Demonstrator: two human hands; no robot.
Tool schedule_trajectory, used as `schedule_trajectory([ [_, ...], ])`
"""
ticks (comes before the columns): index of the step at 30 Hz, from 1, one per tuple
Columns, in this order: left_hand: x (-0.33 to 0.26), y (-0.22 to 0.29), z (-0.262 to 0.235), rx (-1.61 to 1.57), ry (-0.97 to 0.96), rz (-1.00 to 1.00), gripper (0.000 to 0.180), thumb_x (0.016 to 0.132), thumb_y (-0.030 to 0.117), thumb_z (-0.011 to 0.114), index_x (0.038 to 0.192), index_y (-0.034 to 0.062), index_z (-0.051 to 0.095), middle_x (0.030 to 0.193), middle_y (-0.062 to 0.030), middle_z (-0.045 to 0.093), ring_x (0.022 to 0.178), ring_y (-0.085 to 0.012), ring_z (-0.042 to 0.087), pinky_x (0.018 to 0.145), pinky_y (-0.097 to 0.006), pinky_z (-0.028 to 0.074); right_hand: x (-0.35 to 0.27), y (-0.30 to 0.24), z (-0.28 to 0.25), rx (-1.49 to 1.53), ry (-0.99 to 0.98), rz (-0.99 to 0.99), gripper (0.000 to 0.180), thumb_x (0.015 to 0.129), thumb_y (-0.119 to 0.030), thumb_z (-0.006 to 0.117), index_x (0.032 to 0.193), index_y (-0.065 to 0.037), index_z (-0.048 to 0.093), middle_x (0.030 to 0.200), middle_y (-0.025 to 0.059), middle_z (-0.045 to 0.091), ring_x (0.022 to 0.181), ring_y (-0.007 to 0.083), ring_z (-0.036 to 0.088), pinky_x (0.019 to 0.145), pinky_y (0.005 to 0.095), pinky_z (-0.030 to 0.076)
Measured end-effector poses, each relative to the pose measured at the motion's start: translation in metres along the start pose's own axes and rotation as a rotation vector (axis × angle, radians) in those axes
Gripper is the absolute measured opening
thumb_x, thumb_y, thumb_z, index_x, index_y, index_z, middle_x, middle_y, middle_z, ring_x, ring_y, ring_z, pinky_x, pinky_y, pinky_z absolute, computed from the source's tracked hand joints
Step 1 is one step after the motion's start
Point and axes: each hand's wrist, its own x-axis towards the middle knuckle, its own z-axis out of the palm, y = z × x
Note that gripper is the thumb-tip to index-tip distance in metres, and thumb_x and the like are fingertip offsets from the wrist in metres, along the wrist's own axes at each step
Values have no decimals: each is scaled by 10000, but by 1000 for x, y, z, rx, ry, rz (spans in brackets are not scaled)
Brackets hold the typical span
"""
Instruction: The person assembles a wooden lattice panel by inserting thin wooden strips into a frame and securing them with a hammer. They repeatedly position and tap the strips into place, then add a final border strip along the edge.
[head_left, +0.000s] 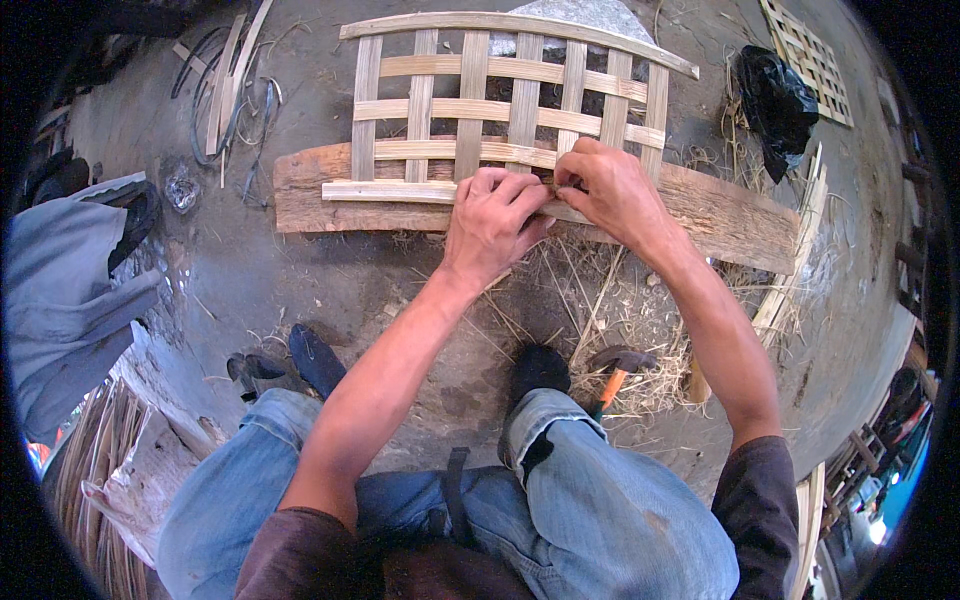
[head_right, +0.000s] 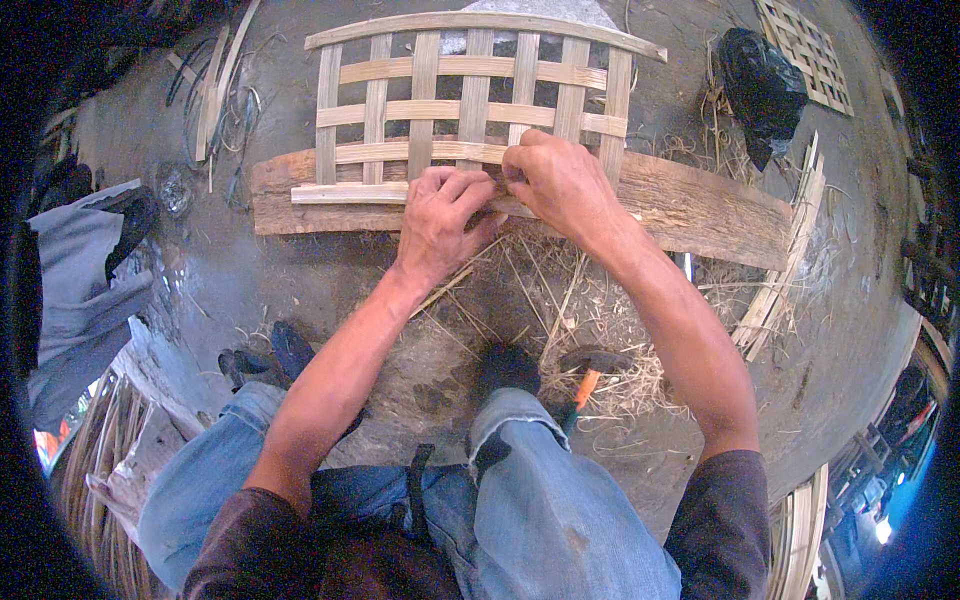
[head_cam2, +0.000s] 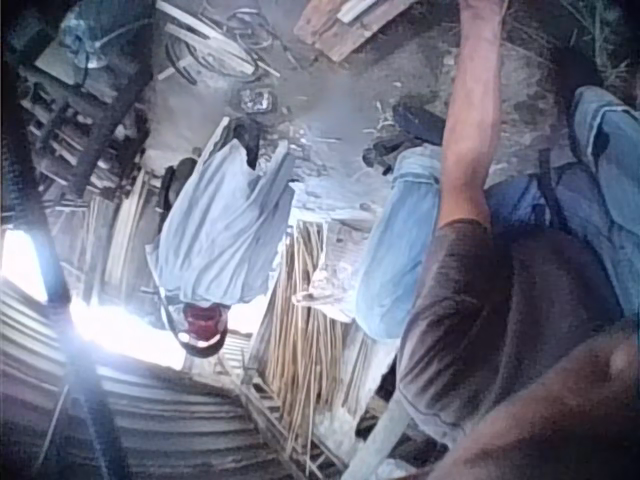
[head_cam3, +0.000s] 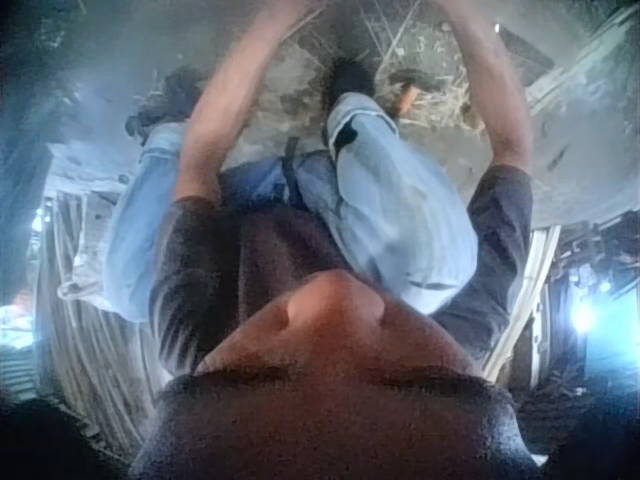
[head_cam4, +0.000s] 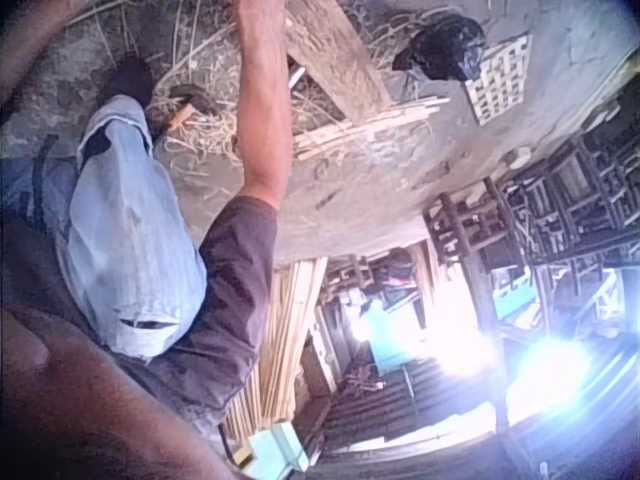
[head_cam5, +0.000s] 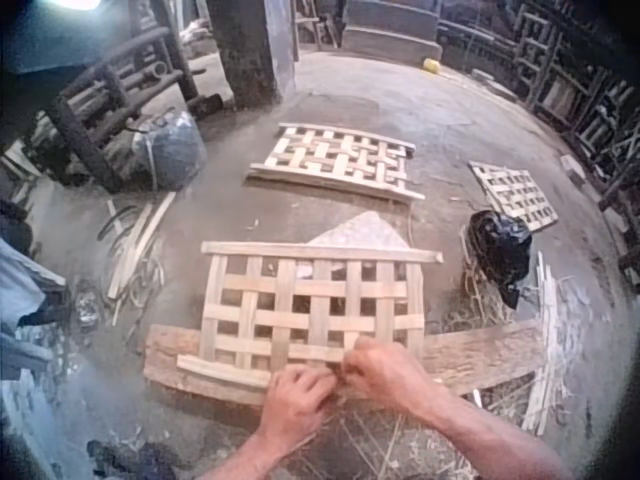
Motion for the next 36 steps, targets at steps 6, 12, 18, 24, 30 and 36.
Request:
schedule_trajectory([
  [6,0,0,1,-3,6,9,406,705,236,806,1075,170,653,1087,41,629,1039,-204,545,890,-388,427,-2,2,3,-21,32,-2,91,783,-85,687,866,-50,681,913,144,635,879,366,649,757,464,523],
  [12,0,0,0,6,6,10,410,699,227,810,1074,183,652,1082,46,626,1035,-201,546,883,-388,433,-6,-6,5,-92,47,46,97,785,-88,663,869,-43,682,920,157,640,882,366,651,771,466,529],
  [18,1,2,-2,7,15,-1,435,680,214,822,1080,184,653,1082,46,633,1034,-197,556,878,-387,438,-8,-12,14,-142,146,70,87,794,-98,654,863,-48,676,884,160,643,860,359,662,740,476,544],
  [24,1,1,1,-9,37,-7,436,681,223,818,1084,188,655,1069,49,642,1028,-192,562,870,-384,438,-13,-26,29,-198,240,247,88,820,-109,628,846,-29,653,889,159,641,864,355,674,678,482,562],
  [30,2,1,2,-16,36,-12,437,686,228,813,1093,195,657,1066,48,645,1019,-196,562,868,-383,437,-14,-35,38,-355,303,301,108,823,-106,624,892,-24,633,934,135,622,899,313,666,688,420,579],
  [36,1,-1,3,-2,45,-4,429,684,229,812,1085,196,664,1059,47,645,1015,-198,562,870,-383,435,-20,-30,45,-300,342,292,100,889,-153,620,900,-61,583,930,112,583,902,318,621,730,446,530],
])
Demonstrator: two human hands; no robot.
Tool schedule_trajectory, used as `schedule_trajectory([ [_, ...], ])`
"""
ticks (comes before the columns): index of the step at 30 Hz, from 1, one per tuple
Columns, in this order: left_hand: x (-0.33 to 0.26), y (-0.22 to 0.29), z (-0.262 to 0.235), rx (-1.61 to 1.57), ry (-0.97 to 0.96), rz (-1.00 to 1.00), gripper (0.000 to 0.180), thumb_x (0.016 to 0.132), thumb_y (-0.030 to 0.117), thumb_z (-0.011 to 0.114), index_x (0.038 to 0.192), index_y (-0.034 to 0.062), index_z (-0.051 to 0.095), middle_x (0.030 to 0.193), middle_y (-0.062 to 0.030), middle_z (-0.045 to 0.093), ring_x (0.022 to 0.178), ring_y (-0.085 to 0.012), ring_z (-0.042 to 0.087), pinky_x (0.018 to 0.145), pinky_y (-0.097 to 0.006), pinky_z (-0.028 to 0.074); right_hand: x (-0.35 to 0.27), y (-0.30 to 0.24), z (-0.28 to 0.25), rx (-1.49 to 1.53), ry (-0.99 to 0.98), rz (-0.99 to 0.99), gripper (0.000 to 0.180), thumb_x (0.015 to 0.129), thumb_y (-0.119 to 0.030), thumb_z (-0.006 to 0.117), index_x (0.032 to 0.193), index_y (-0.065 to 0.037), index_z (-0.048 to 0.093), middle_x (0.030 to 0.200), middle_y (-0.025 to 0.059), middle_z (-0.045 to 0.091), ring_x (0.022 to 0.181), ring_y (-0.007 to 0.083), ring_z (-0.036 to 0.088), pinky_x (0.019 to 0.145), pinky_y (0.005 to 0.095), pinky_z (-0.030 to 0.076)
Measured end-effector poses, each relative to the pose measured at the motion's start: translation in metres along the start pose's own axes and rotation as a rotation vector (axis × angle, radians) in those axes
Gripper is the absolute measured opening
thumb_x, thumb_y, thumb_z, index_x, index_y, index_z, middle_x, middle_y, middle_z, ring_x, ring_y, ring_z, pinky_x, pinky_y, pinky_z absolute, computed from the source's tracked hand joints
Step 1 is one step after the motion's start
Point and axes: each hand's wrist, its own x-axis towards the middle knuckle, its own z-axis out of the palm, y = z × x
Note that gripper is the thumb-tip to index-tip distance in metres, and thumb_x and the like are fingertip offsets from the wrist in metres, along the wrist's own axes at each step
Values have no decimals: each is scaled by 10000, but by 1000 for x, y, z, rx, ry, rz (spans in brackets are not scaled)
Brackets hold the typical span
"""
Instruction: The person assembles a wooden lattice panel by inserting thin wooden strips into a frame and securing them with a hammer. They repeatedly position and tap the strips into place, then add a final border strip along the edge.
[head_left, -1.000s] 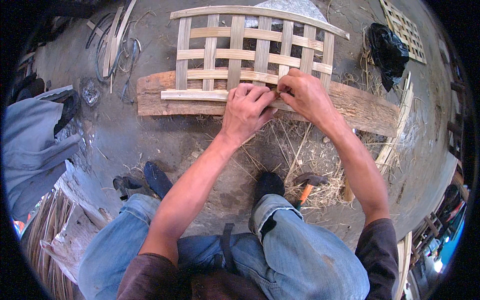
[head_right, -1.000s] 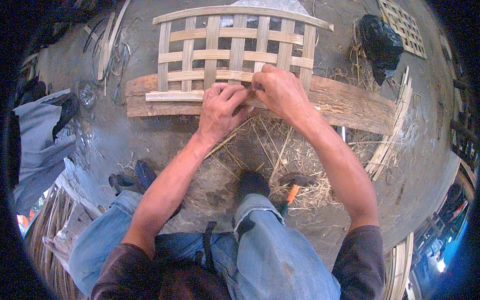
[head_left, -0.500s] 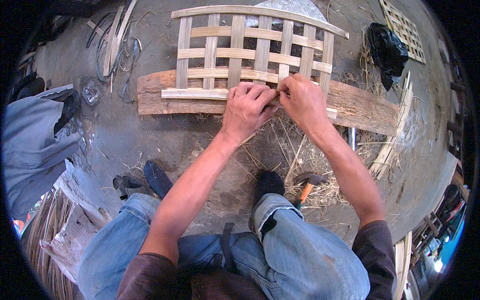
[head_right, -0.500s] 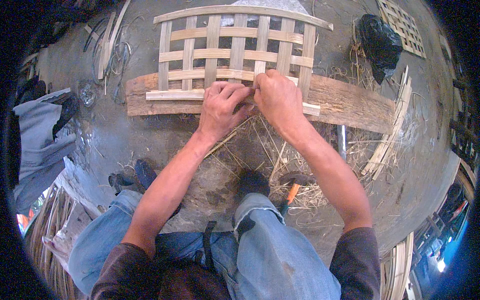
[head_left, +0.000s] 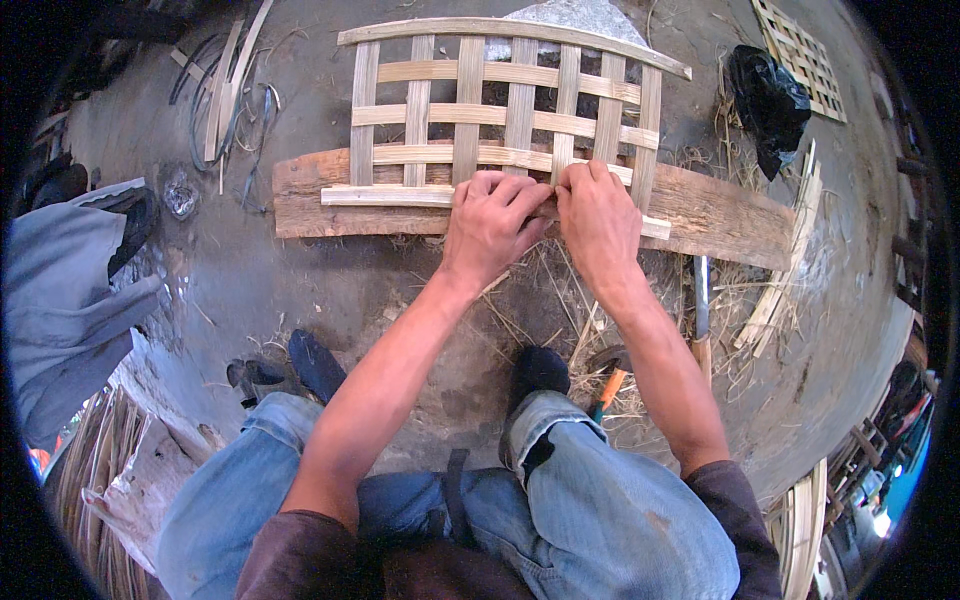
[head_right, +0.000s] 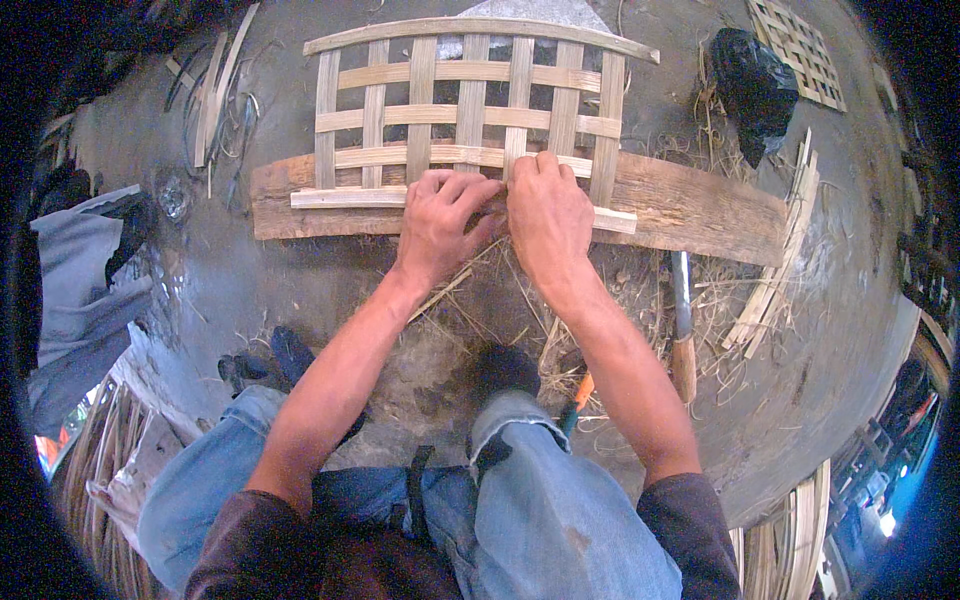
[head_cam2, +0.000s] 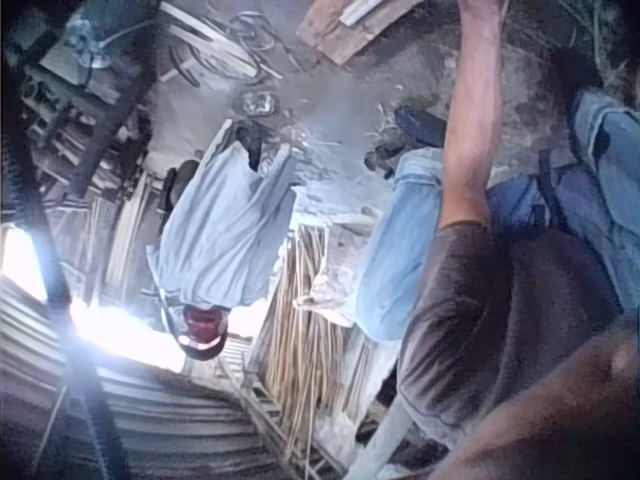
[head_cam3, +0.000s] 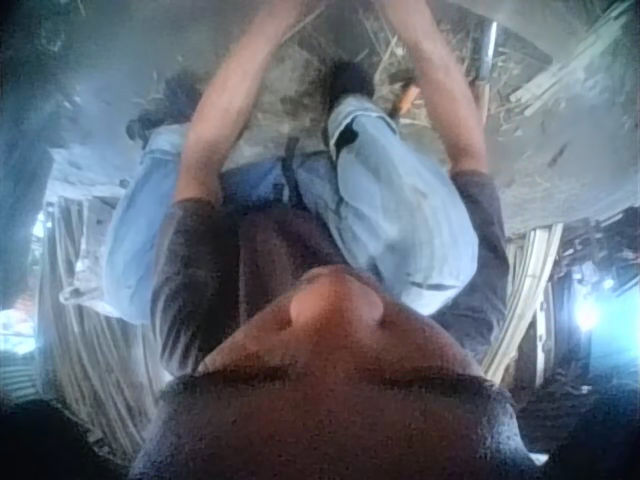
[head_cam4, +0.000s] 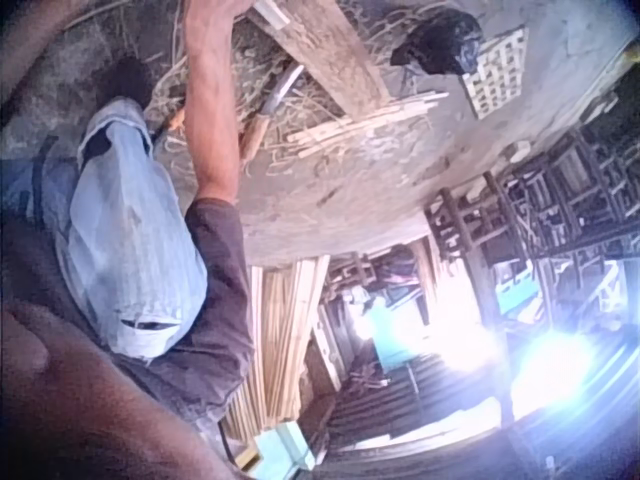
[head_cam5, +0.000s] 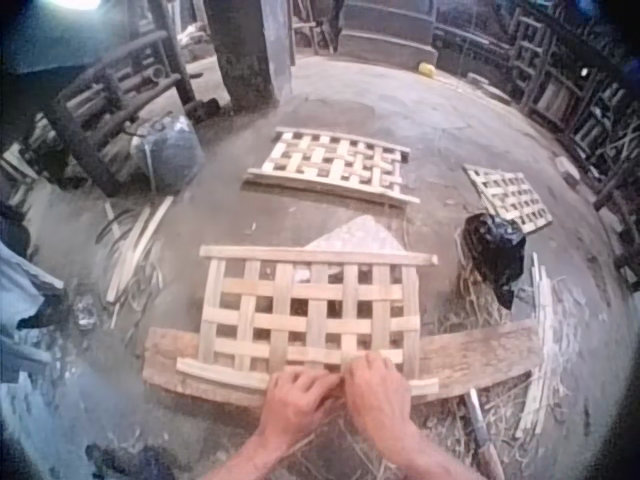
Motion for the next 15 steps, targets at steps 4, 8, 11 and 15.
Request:
schedule_trajectory([
  [4,0,1,1,-13,13,-1,417,691,229,807,1083,198,668,1053,48,645,1016,-195,562,872,-380,434,-1,1,7,-53,10,-3,98,892,-147,618,925,-61,583,960,123,586,892,322,620,734,449,526],
  [8,0,1,0,-15,3,-4,407,699,236,803,1082,200,669,1051,50,644,1021,-191,559,872,-381,434,-2,-1,5,-46,48,-30,106,889,-122,627,946,-52,571,956,143,588,889,336,615,734,450,520],
  [11,-2,0,0,0,9,-3,403,704,239,801,1083,201,669,1051,51,644,1022,-190,556,873,-381,434,-2,6,-4,220,70,-6,122,883,-68,611,985,-22,562,953,139,613,893,304,629,728,412,520],
  [15,-1,2,-3,-1,6,-4,395,715,240,793,1090,202,671,1050,50,645,1023,-192,554,874,-383,433,-12,29,-17,807,63,169,176,928,-55,593,1096,-14,562,949,127,645,852,222,629,741,348,507],
])
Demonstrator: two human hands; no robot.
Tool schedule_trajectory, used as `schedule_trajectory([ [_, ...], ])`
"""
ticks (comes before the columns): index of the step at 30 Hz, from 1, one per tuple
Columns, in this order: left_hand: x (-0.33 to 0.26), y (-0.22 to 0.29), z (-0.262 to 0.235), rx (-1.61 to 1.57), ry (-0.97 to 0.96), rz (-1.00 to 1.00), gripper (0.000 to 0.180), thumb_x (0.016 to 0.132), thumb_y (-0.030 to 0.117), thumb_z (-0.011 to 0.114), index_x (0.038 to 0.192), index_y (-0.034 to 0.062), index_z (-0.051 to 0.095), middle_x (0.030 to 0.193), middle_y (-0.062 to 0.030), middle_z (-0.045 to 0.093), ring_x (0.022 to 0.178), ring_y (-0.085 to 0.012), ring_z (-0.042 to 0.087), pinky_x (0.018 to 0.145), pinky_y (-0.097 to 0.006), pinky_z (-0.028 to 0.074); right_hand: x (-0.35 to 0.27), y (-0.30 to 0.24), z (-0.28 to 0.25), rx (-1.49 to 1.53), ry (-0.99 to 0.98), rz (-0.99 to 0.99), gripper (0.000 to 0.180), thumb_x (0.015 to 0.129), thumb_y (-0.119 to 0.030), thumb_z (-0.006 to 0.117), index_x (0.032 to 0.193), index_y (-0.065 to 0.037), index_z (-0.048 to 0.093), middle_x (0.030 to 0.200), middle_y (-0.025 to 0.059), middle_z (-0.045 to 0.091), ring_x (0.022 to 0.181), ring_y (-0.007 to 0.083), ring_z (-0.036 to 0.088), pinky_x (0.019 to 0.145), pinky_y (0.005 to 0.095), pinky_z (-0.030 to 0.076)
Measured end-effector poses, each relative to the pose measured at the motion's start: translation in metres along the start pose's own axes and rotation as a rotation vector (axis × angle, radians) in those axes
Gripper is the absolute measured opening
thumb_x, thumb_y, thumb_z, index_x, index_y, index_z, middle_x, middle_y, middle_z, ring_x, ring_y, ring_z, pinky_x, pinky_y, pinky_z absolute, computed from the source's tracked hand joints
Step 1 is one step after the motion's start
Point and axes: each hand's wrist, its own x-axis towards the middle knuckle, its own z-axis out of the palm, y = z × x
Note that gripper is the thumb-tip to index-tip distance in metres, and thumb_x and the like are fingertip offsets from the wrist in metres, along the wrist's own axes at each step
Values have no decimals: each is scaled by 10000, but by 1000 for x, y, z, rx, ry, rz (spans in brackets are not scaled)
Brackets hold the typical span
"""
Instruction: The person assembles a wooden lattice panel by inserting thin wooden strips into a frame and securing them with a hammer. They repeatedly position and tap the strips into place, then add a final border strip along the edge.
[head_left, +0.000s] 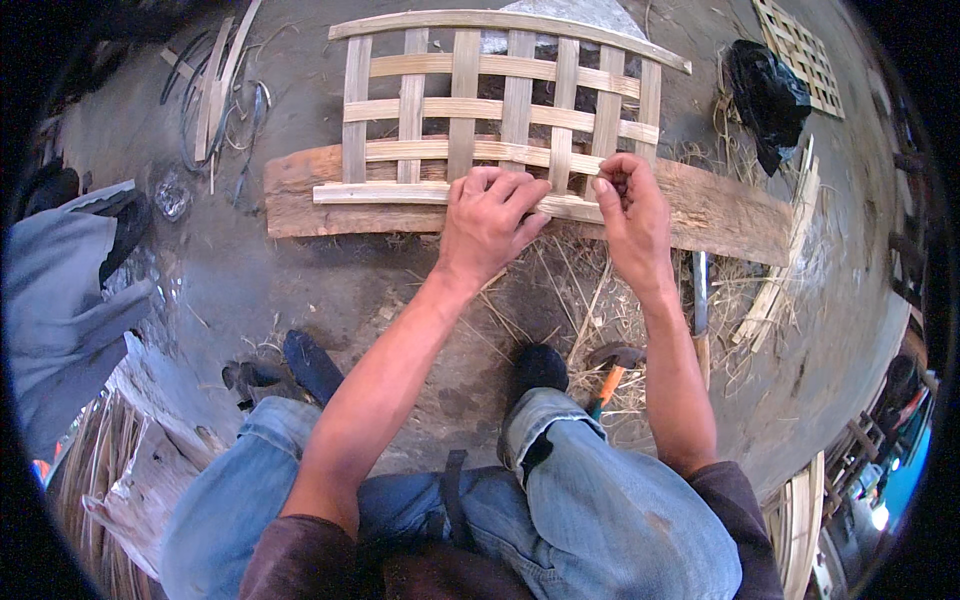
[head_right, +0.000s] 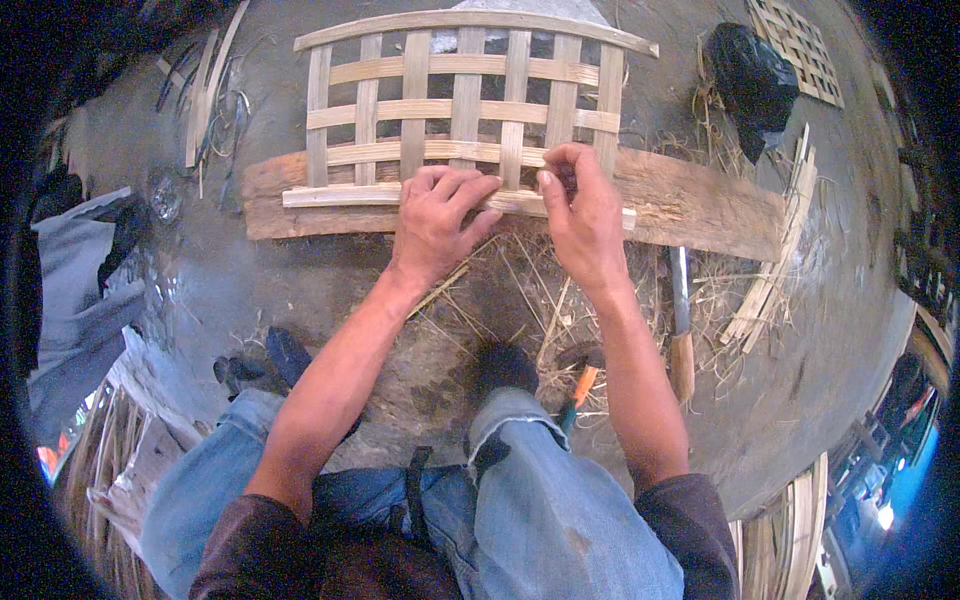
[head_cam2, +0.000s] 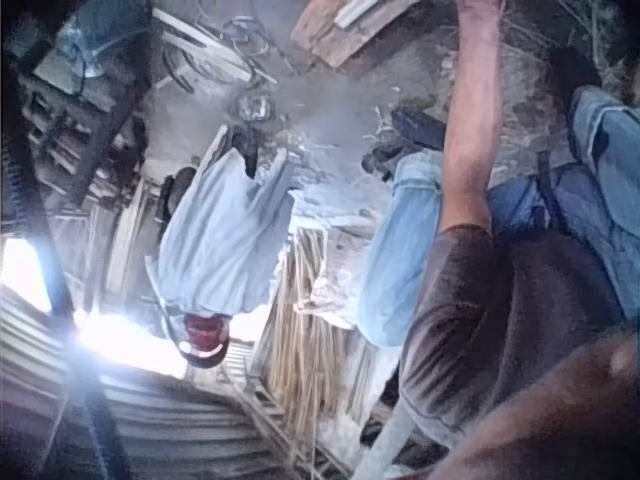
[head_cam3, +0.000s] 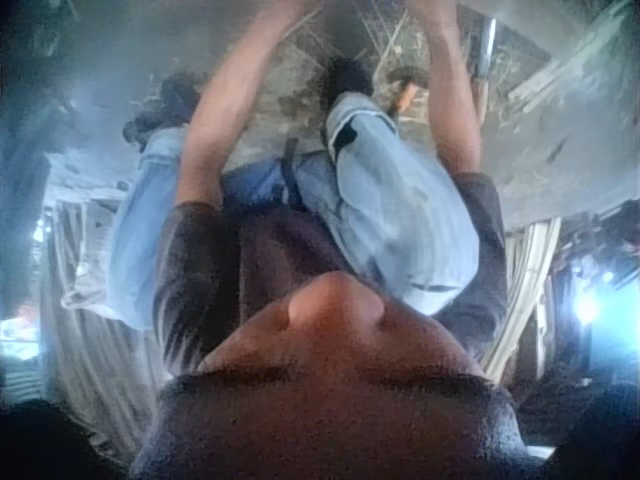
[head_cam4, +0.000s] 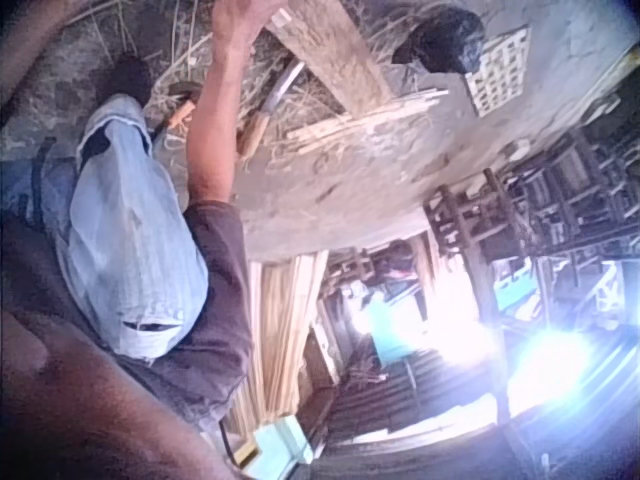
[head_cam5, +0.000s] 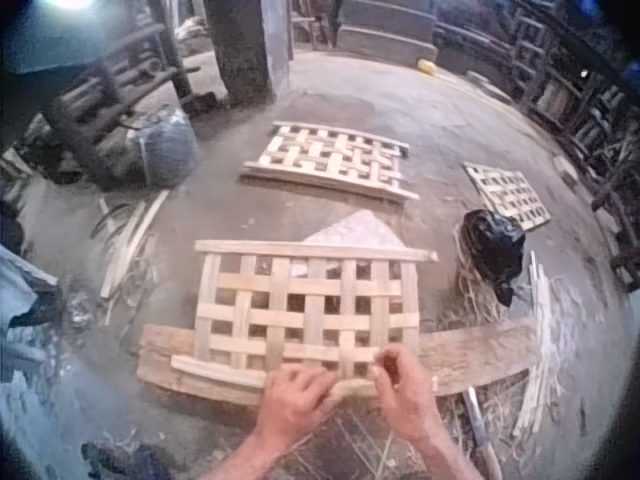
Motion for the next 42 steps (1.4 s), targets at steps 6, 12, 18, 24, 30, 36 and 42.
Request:
schedule_trajectory([
  [6,1,2,-6,-53,-76,-22,391,746,222,784,1118,155,686,1096,-35,666,1039,-267,578,922,-408,447,-38,22,-21,233,247,88,122,903,-63,687,1019,-26,688,930,-17,660,803,57,580,723,221,483],
  [12,10,0,-25,-107,69,-13,322,805,227,750,1101,122,679,1083,-82,669,1056,-263,597,908,-414,470,-111,35,-27,264,184,272,111,883,-68,706,983,-23,687,873,-10,665,789,65,588,726,227,492],
  [18,4,-22,-53,-101,154,-207,258,835,183,727,1075,97,688,1059,-94,673,1037,-287,604,922,-396,476,-156,31,-2,469,75,469,127,871,-70,710,985,-22,685,904,-8,668,805,65,592,725,232,492],
  [24,-6,-29,-52,-42,147,-187,220,840,159,715,1051,99,696,1048,-85,677,1028,-279,608,915,-391,478,-124,18,4,335,-40,364,134,862,-87,716,970,-11,689,916,29,695,844,94,623,755,256,495],
  [30,-10,-5,-29,-64,105,-52,192,805,147,733,991,110,699,999,-69,682,962,-258,627,865,-402,483,-51,8,-3,215,19,66,139,857,-86,731,972,-18,690,915,45,702,845,92,627,750,256,498],
  [36,-66,49,0,-287,-269,169,240,691,111,757,920,144,694,966,-7,675,924,-204,626,780,-352,489,-64,18,-11,251,125,135,123,859,-55,723,970,-19,684,902,22,678,797,69,591,715,231,486],
  [42,-96,57,9,-268,-103,84,357,726,144,751,1077,148,685,1081,-33,660,1009,-222,611,854,-352,479,-113,33,-6,333,109,244,111,871,-36,708,973,-17,670,883,1,652,768,57,571,680,219,469],
])
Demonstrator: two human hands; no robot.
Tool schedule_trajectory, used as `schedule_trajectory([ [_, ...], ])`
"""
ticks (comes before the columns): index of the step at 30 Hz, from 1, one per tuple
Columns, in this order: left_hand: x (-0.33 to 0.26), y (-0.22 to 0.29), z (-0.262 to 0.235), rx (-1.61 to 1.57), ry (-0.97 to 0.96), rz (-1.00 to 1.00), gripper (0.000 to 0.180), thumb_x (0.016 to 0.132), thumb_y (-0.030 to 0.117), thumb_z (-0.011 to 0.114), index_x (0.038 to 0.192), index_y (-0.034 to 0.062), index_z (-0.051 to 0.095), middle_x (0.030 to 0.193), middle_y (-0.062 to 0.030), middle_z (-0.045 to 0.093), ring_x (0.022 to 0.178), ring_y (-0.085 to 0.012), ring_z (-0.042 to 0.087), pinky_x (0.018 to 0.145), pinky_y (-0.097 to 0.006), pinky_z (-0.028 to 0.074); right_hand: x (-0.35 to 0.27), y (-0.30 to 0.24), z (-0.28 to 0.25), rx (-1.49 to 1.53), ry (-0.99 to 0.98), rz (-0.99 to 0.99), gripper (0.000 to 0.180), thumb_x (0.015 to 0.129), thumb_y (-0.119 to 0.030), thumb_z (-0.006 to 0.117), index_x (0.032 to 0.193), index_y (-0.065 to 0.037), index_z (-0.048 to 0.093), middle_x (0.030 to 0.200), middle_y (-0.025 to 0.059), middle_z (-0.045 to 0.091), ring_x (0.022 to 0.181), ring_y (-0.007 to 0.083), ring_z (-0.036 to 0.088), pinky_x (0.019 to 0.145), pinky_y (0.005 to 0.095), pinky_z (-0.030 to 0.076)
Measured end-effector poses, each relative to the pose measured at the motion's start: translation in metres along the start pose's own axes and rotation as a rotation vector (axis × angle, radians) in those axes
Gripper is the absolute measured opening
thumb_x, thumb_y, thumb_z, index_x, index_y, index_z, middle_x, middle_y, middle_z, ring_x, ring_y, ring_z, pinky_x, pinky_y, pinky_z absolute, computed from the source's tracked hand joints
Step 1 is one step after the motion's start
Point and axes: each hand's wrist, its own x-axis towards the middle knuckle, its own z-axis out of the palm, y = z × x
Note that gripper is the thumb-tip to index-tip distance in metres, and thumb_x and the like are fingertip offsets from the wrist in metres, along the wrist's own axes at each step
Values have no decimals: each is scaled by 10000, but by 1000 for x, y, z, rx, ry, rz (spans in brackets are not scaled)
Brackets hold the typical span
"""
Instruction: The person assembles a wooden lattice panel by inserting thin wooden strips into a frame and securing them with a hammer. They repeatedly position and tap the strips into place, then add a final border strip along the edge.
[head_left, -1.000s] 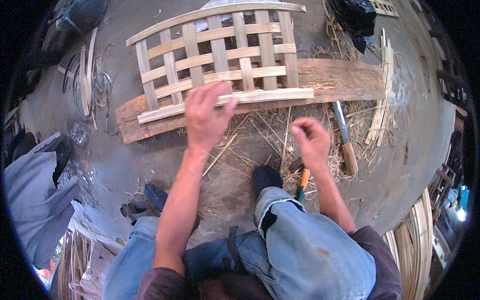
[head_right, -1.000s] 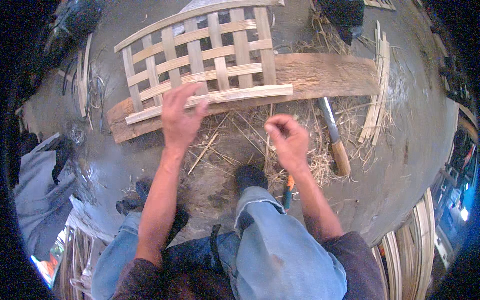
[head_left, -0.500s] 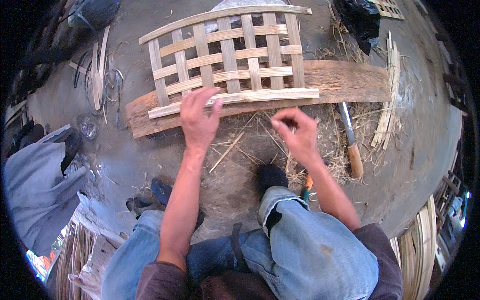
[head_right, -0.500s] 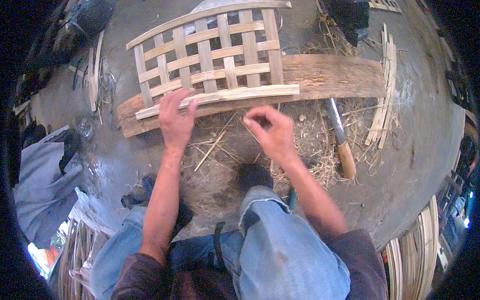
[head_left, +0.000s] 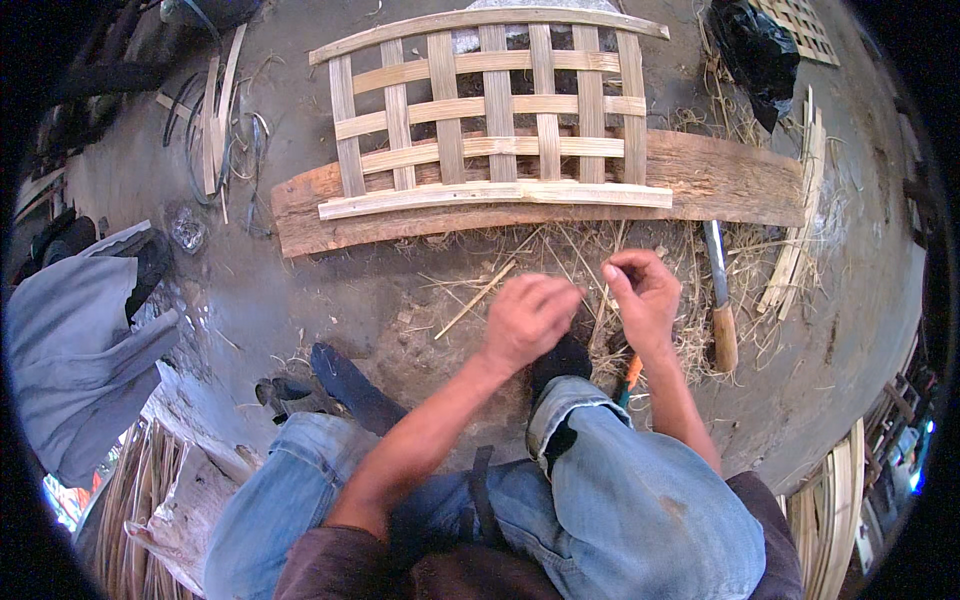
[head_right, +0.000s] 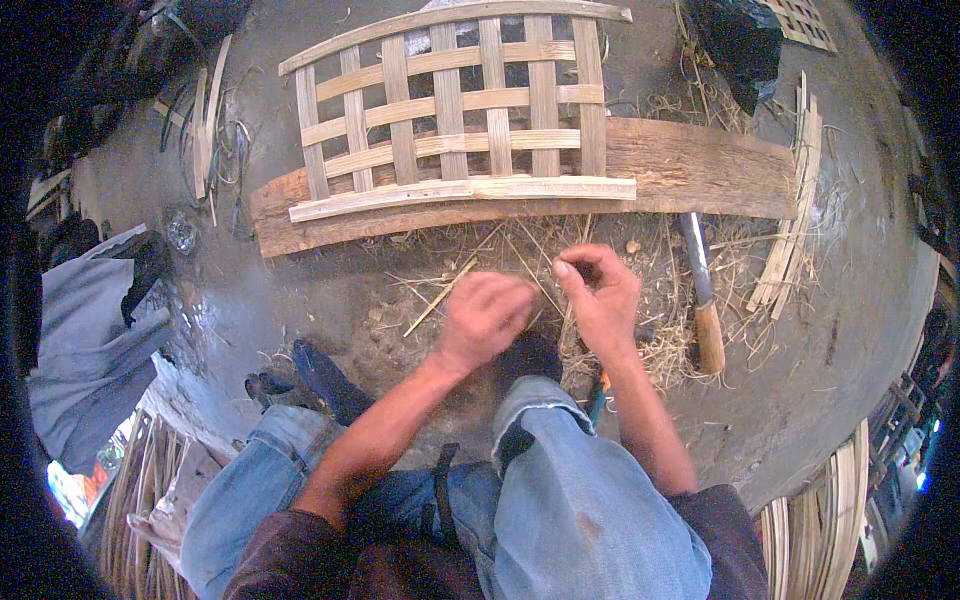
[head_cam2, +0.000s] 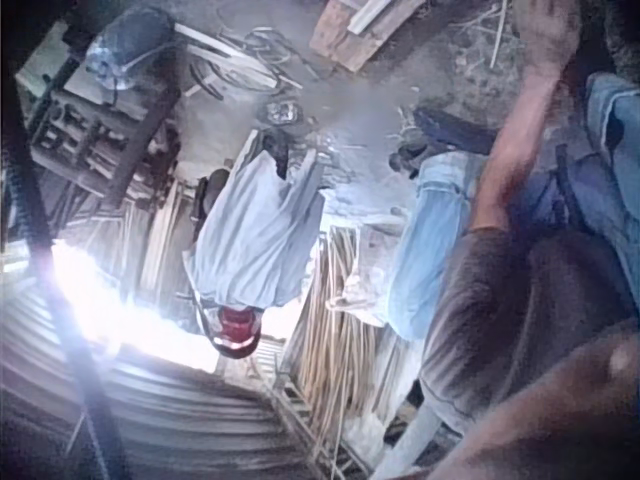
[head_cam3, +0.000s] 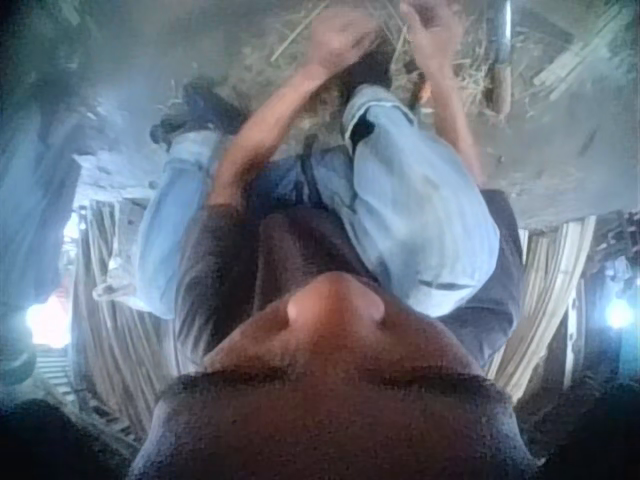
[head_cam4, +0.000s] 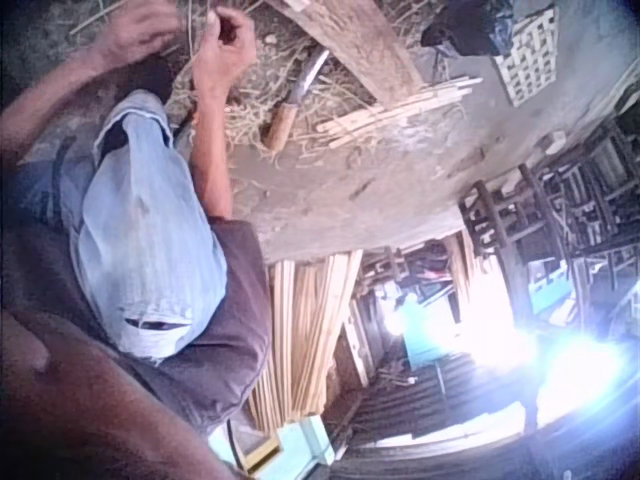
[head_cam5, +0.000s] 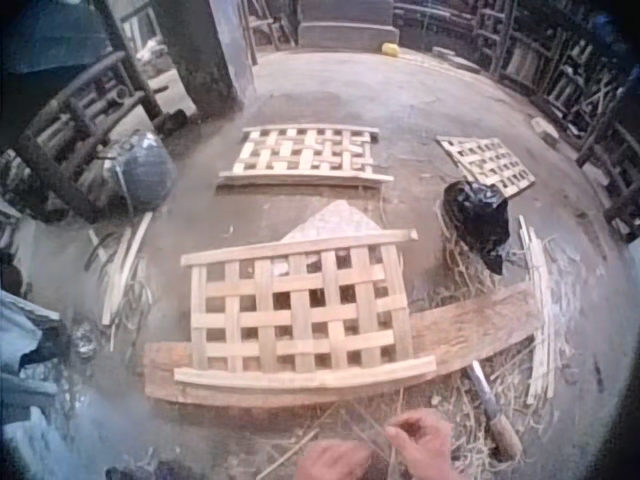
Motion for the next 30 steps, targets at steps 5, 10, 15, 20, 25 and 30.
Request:
schedule_trajectory([
  [5,37,-20,-32,342,114,-149,572,770,133,722,1313,83,551,1372,-118,542,1270,-297,505,1044,-431,396,-9,2,-1,19,-13,70,112,876,-40,706,976,-20,661,883,-1,645,768,48,561,676,219,465],
  [10,17,-36,-20,262,-45,45,471,801,137,694,1266,124,625,1411,-85,529,1331,-282,472,1085,-422,396,-5,-4,6,66,-13,68,129,872,-45,712,987,-29,657,877,-5,643,764,49,559,671,217,460],
  [15,32,-14,-28,370,114,-157,505,782,124,696,1280,126,616,1388,-143,531,1320,-311,472,1087,-432,404,-7,2,-4,7,3,46,127,874,-35,701,990,-29,651,876,2,635,761,57,559,673,220,459],
  [20,29,-40,-30,209,-67,81,516,776,138,695,1284,136,608,1391,-117,533,1329,-296,466,1092,-428,398,-11,1,-3,47,35,37,114,880,-35,695,981,-24,642,854,-10,627,737,60,557,661,223,459],
  [25,52,-22,-34,444,78,-45,420,760,88,698,1177,127,672,1285,-119,602,1147,-304,603,946,-391,511,-15,3,-6,21,36,111,116,876,-23,692,979,-19,639,875,2,626,751,55,555,665,223,459],
  [30,15,-15,-24,8,-177,45,304,711,96,733,1014,110,701,1008,-81,695,926,-278,668,790,-372,546,-9,5,0,-10,48,27,100,869,-25,698,956,-13,651,858,8,637,758,61,563,676,223,468],
])
